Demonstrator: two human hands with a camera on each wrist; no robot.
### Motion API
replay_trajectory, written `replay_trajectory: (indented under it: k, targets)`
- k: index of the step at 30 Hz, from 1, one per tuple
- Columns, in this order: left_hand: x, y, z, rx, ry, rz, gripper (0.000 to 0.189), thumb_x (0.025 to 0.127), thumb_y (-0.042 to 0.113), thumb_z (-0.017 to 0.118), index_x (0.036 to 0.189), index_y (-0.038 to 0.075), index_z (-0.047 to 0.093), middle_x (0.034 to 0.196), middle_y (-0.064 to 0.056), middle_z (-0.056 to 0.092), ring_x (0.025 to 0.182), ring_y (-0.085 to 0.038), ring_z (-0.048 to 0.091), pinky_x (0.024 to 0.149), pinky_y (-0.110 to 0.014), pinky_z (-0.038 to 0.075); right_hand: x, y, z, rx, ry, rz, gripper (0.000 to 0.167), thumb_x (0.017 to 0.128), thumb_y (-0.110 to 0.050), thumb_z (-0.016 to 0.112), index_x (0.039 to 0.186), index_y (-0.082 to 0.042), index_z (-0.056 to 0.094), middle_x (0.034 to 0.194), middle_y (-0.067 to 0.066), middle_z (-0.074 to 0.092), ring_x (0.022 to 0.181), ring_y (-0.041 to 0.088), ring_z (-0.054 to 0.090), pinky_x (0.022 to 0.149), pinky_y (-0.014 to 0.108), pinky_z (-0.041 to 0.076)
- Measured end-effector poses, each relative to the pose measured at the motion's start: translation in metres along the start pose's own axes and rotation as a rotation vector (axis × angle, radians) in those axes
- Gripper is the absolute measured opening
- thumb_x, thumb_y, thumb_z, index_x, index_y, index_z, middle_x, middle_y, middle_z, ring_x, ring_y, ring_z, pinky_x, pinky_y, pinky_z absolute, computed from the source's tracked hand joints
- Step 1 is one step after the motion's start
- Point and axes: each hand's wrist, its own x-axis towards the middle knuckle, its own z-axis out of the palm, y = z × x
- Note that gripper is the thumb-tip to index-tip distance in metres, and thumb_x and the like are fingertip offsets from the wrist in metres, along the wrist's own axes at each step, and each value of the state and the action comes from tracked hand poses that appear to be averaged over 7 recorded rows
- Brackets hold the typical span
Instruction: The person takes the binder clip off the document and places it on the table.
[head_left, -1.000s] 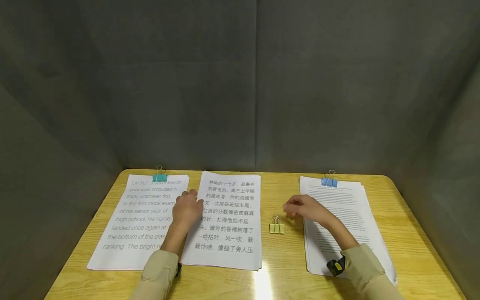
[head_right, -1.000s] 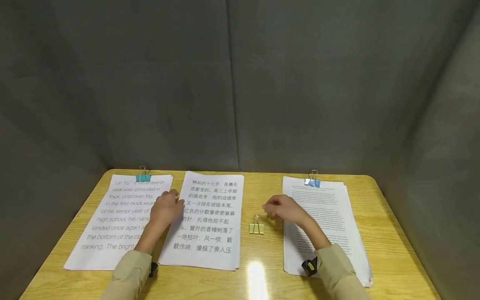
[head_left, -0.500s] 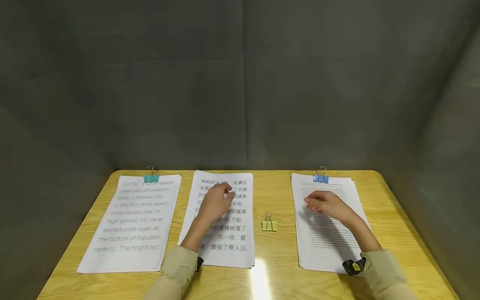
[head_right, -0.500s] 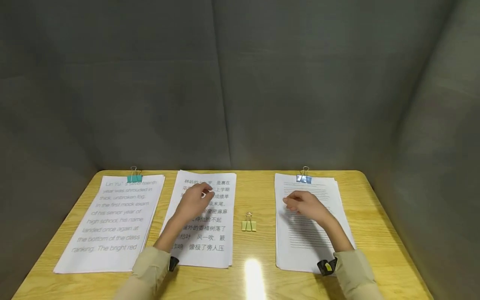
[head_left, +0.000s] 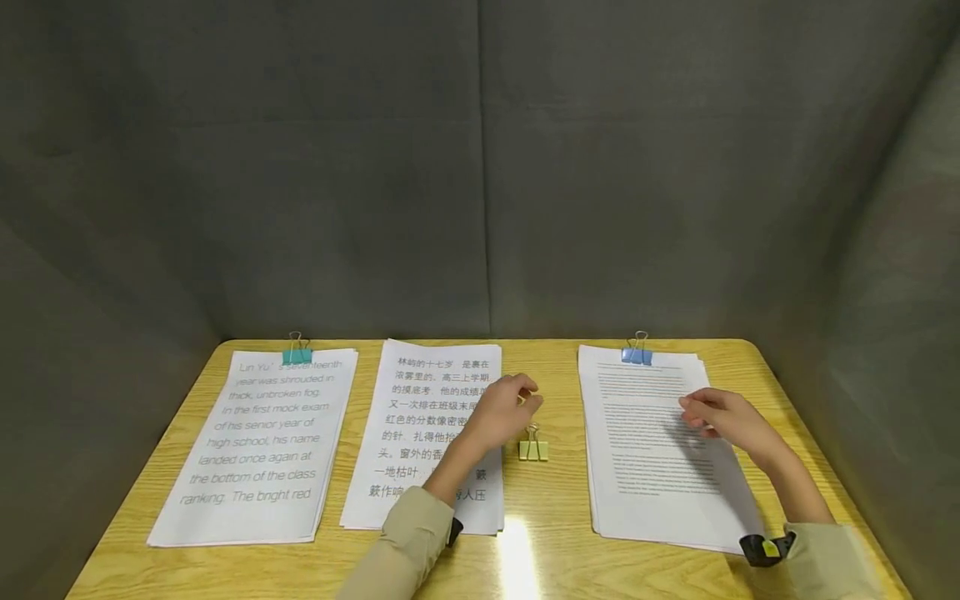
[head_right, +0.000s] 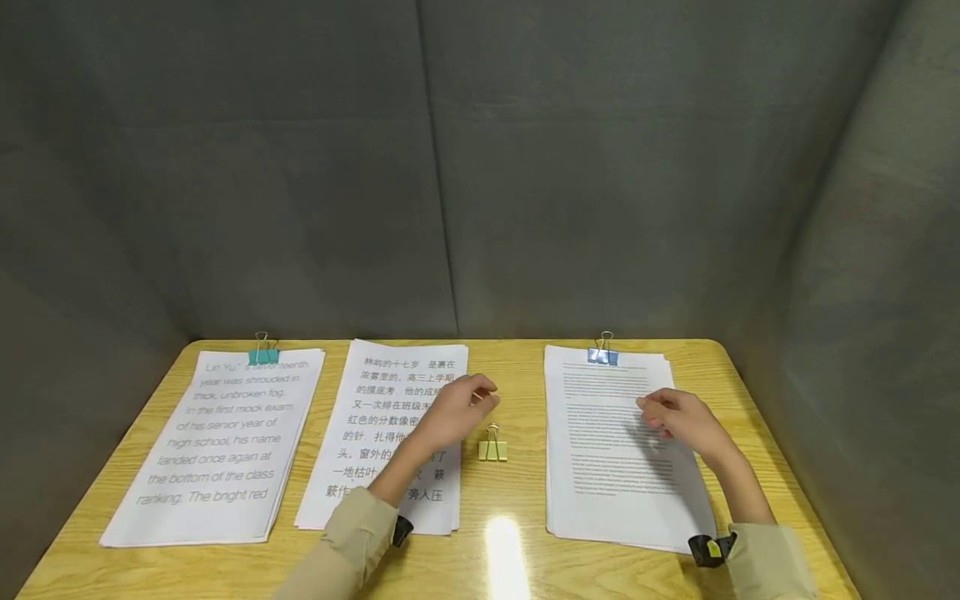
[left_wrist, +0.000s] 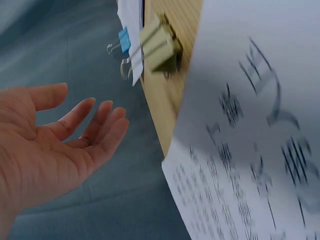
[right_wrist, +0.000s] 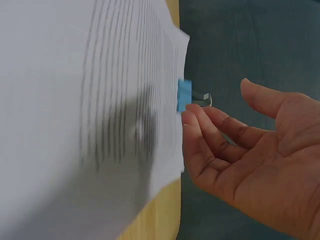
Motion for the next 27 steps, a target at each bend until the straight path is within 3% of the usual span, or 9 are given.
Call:
replay_trajectory:
  k: [7, 12, 16, 20, 27]
  targets:
    - [0.008, 0.009, 0.021, 0.021, -0.067, -0.038, 0.036, 0.107, 0.023, 0.059, 0.133, 0.000, 0.063, 0.125, -0.017, 0.065, 0.115, -0.032, 0.062, 0.091, -0.042, 0.054, -0.009, 0.022, -0.014, 0.021, 0.082, 0.068, 0.055, 0.110, -0.030, 0.052, 0.132, 0.021, 0.050, 0.114, 0.026, 0.066, 0.093, 0.021, 0.064, 0.075, 0.028, 0.057]
    - [0.011, 0.011, 0.030, 0.023, -0.057, -0.059, 0.037, 0.106, 0.022, 0.058, 0.134, -0.002, 0.062, 0.128, -0.019, 0.062, 0.116, -0.034, 0.061, 0.094, -0.045, 0.053, -0.017, 0.035, -0.020, 0.038, 0.117, 0.103, 0.060, 0.111, -0.030, 0.050, 0.137, 0.023, 0.043, 0.122, 0.036, 0.060, 0.094, 0.020, 0.065, 0.076, 0.028, 0.058]
    - [0.015, 0.011, 0.037, 0.022, -0.049, -0.105, 0.038, 0.106, 0.022, 0.058, 0.135, -0.002, 0.060, 0.131, -0.021, 0.059, 0.114, -0.034, 0.061, 0.094, -0.048, 0.053, -0.020, 0.043, -0.024, 0.032, 0.132, 0.137, 0.061, 0.111, -0.030, 0.048, 0.138, 0.024, 0.040, 0.118, 0.034, 0.059, 0.091, 0.018, 0.063, 0.073, 0.029, 0.058]
    - [0.018, 0.011, 0.043, 0.006, -0.061, -0.140, 0.040, 0.105, 0.022, 0.058, 0.137, -0.003, 0.059, 0.131, -0.022, 0.058, 0.116, -0.035, 0.060, 0.097, -0.049, 0.051, -0.022, 0.049, -0.026, 0.056, 0.121, 0.172, 0.062, 0.111, -0.032, 0.049, 0.137, 0.024, 0.039, 0.116, 0.028, 0.060, 0.088, 0.014, 0.061, 0.072, 0.028, 0.058]
    - [0.022, 0.012, 0.048, 0.018, -0.078, -0.148, 0.041, 0.105, 0.023, 0.059, 0.137, -0.002, 0.058, 0.127, -0.020, 0.064, 0.122, -0.036, 0.059, 0.100, -0.048, 0.050, -0.024, 0.053, -0.024, 0.105, 0.080, 0.181, 0.063, 0.110, -0.031, 0.052, 0.140, 0.023, 0.037, 0.117, 0.027, 0.062, 0.089, 0.014, 0.064, 0.074, 0.028, 0.059]
